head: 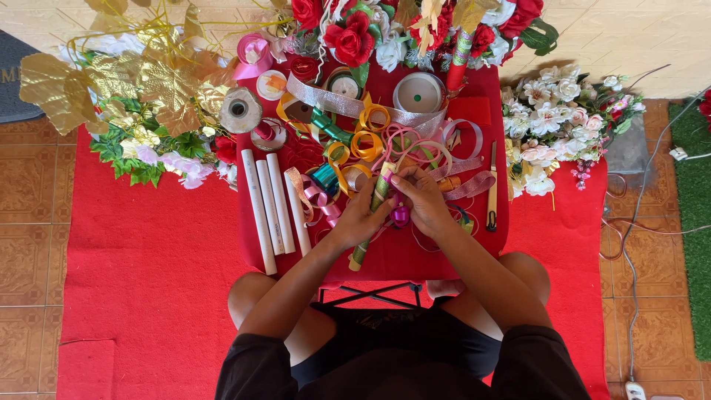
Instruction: The person sits at a table covered with craft supplies and wraps a pink ribbon around a green cylindrical object. They continue to wrap the ribbon tightly along the length of the cylinder, adjusting the ribbon with both hands.
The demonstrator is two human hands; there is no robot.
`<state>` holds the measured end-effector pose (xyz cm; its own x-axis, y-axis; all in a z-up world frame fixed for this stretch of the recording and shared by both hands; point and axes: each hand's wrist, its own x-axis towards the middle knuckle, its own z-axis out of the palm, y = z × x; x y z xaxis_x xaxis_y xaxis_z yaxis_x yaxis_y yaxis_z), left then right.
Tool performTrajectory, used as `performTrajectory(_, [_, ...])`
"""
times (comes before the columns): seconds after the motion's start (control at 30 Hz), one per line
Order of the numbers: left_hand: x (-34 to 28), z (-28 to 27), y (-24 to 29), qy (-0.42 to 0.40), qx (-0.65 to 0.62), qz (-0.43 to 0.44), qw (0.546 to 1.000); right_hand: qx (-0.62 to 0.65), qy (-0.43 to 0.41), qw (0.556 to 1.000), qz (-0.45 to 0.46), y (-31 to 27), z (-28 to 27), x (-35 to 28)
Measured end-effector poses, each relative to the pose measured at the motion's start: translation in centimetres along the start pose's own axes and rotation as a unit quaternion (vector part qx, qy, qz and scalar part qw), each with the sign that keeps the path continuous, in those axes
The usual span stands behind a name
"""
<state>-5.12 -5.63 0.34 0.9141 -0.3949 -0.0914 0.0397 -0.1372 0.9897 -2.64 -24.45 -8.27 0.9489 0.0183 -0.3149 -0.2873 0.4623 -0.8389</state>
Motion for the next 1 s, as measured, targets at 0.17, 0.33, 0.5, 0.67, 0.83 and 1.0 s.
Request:
performTrajectory(0.17, [0.0, 0.0, 0.1, -0.004, -0.021, 0.005, 1.0, -0.006, -0.003, 1.0, -0.018, -0.2, 0.3, -0.2])
performTrajectory(0.33, [0.6, -0.1, -1.3, 0.014, -0.003, 0.025, 1.0, 0.007, 0.004, 1.0, -0.025, 0.1, 0.3, -0.2])
performTrajectory(0.5, [0.7, 0.1, -1.7, 0.047, 0.033, 0.072, 0.996, -0.023, 0.004, 0.999, -0.047, 0.1, 0.5, -0.4])
performTrajectory(0.67, [0.7, 0.2, -2.4, 0.044, 0.06, 0.105, 0.992, -0.034, 0.0, 0.998, -0.06, -0.8, 1.3, -0.8])
performTrajectory(0.83, [0.1, 0.1, -1.1, 0.046, 0.074, 0.112, 0.99, -0.043, 0.005, 0.997, -0.068, -1.2, 1.7, -1.2])
performTrajectory(1.0, [0.3, 0.0, -1.3, 0.069, 0.095, 0.14, 0.983, -0.058, 0.009, 0.996, -0.071, -2.2, 2.5, -1.6])
